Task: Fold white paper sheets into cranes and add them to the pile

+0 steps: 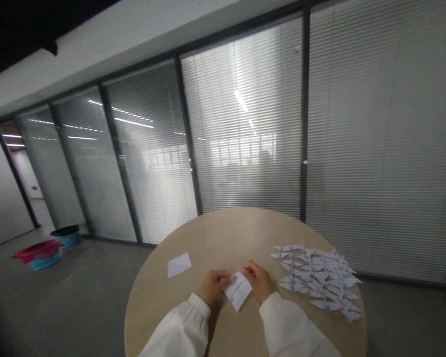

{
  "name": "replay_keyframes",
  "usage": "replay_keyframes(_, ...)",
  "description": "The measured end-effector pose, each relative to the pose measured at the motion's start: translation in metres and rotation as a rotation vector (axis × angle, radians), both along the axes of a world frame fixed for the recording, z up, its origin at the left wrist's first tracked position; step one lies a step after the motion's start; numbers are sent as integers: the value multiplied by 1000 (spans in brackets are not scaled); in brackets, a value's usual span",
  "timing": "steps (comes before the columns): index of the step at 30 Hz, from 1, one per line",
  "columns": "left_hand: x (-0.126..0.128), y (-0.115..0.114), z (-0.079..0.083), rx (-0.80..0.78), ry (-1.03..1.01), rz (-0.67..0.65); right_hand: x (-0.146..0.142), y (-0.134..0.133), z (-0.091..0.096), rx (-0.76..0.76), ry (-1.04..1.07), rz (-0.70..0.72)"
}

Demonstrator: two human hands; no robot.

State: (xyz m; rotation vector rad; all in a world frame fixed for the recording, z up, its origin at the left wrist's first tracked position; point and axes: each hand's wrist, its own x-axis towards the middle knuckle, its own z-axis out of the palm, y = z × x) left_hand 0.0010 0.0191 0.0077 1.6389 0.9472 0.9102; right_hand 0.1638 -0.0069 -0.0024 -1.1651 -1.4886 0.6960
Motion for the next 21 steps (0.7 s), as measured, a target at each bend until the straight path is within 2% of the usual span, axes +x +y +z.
replay_keyframes(5,-2,2,-6,60,120,-36,-3,-3,4,-12,6,36)
replay_keyframes(9,-2,0,-4,105,160,-43,-2,-4,4,32,-47,-10)
replay_keyframes(13,1,-2,-1,87,178,-53,-1,-5,5,88,-86,-29)
replay_keyframes(21,3,-5,1,52,207,-22,-5,-6,5,89,-73,28)
